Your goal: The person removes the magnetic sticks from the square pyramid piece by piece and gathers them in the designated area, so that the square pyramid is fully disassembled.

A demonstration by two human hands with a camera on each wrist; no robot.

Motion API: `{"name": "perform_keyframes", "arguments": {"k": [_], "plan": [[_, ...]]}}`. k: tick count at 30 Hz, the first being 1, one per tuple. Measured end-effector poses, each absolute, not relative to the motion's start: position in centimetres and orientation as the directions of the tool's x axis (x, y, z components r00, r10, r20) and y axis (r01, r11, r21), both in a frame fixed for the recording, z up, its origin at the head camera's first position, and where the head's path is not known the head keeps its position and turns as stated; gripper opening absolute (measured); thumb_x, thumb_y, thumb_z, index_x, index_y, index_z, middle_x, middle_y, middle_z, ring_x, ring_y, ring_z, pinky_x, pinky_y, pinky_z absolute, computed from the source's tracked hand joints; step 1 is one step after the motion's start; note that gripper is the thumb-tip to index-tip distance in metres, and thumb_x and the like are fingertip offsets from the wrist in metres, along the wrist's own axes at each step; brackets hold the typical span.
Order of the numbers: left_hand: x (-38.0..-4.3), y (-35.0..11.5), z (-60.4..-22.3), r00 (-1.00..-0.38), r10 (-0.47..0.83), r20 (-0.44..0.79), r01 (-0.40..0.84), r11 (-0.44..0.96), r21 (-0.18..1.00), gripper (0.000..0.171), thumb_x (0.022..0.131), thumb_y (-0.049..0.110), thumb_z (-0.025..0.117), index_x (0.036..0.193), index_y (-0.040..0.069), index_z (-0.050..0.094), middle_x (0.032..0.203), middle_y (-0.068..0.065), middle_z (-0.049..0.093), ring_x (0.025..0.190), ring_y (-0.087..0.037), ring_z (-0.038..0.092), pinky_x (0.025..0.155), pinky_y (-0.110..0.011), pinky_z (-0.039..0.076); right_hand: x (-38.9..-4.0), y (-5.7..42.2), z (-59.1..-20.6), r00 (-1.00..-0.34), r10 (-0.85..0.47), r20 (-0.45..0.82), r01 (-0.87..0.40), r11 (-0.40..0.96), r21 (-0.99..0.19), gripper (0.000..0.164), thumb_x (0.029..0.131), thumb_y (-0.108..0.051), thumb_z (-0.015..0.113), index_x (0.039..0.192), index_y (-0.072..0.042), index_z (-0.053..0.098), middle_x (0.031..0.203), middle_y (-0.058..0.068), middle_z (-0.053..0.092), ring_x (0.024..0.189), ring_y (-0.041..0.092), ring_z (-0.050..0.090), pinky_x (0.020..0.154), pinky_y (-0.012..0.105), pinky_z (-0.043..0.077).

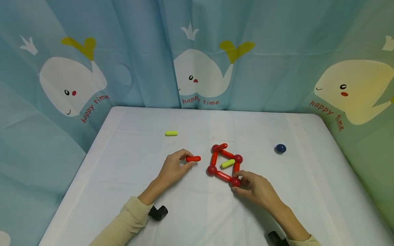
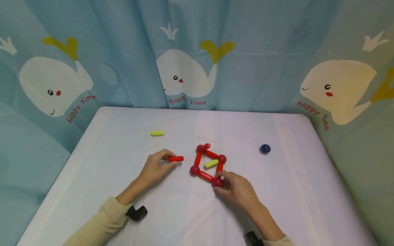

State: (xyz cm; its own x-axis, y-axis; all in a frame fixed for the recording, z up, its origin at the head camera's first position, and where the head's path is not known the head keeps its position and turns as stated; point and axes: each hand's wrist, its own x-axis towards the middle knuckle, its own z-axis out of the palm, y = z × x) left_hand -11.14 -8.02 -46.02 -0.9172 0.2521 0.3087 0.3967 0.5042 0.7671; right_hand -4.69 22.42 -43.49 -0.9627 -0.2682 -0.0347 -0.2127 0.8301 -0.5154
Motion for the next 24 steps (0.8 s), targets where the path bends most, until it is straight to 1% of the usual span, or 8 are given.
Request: {"name": "perform_keyframes", "arguments": {"k": [7,14,20,22,24], "plan": [[-12.1,-9.5,-46.4,-0.928,0.225,0.296,0.371,0.499,0.783,0.019,0.086,0.011,0.083,0.102,0.01,0.072,0.097,-0.003,0.076,0.088,-0.022,0.067,0.083,-0.042,0.057,-4.7,22.4,-43.6,-0.962,-0.269,-0.047,-0.205,0.827,-0.524,0.038,0.08,-0.022,0.089,0.114,-0.019,0.072,0.078,-0.01,0.06,0.072,0.009,0.053,0.062,0.024,0.045],[-13.7,-11.9,-46.8,-0.939,0.205,0.275,0.342,0.508,0.79,0.02,0.086,0.007,0.082,0.103,0.008,0.071,0.1,-0.007,0.076,0.09,-0.023,0.071,0.085,-0.043,0.058,-4.7,22.4,-43.6,-0.963,-0.263,-0.054,-0.197,0.829,-0.524,0.039,0.08,-0.022,0.089,0.115,-0.019,0.072,0.079,-0.01,0.06,0.072,0.009,0.053,0.062,0.023,0.045],[-15.2,-13.9,-46.8,-0.955,0.198,0.222,0.296,0.557,0.776,0.022,0.088,0.007,0.081,0.106,0.003,0.07,0.104,-0.013,0.075,0.092,-0.027,0.071,0.085,-0.043,0.059,-4.7,22.4,-43.5,-0.962,-0.267,-0.054,-0.2,0.826,-0.527,0.039,0.08,-0.022,0.089,0.115,-0.019,0.071,0.079,-0.01,0.06,0.072,0.009,0.053,0.062,0.023,0.045],[-15.7,-14.4,-46.7,-0.956,0.197,0.216,0.292,0.591,0.752,0.022,0.087,0.007,0.081,0.106,0.003,0.07,0.103,-0.013,0.075,0.091,-0.027,0.07,0.084,-0.043,0.058,-4.7,22.5,-43.5,-0.962,-0.268,-0.054,-0.2,0.825,-0.528,0.039,0.08,-0.022,0.089,0.115,-0.019,0.071,0.079,-0.01,0.06,0.072,0.009,0.053,0.062,0.023,0.045],[-16.3,-14.7,-46.6,-0.957,0.199,0.211,0.29,0.632,0.719,0.021,0.087,0.007,0.081,0.106,0.004,0.071,0.099,-0.011,0.074,0.088,-0.026,0.067,0.08,-0.04,0.056,-4.7,22.5,-43.4,-0.962,-0.269,-0.053,-0.201,0.825,-0.528,0.039,0.08,-0.022,0.089,0.115,-0.019,0.072,0.079,-0.01,0.06,0.072,0.009,0.053,0.062,0.023,0.046]]}}
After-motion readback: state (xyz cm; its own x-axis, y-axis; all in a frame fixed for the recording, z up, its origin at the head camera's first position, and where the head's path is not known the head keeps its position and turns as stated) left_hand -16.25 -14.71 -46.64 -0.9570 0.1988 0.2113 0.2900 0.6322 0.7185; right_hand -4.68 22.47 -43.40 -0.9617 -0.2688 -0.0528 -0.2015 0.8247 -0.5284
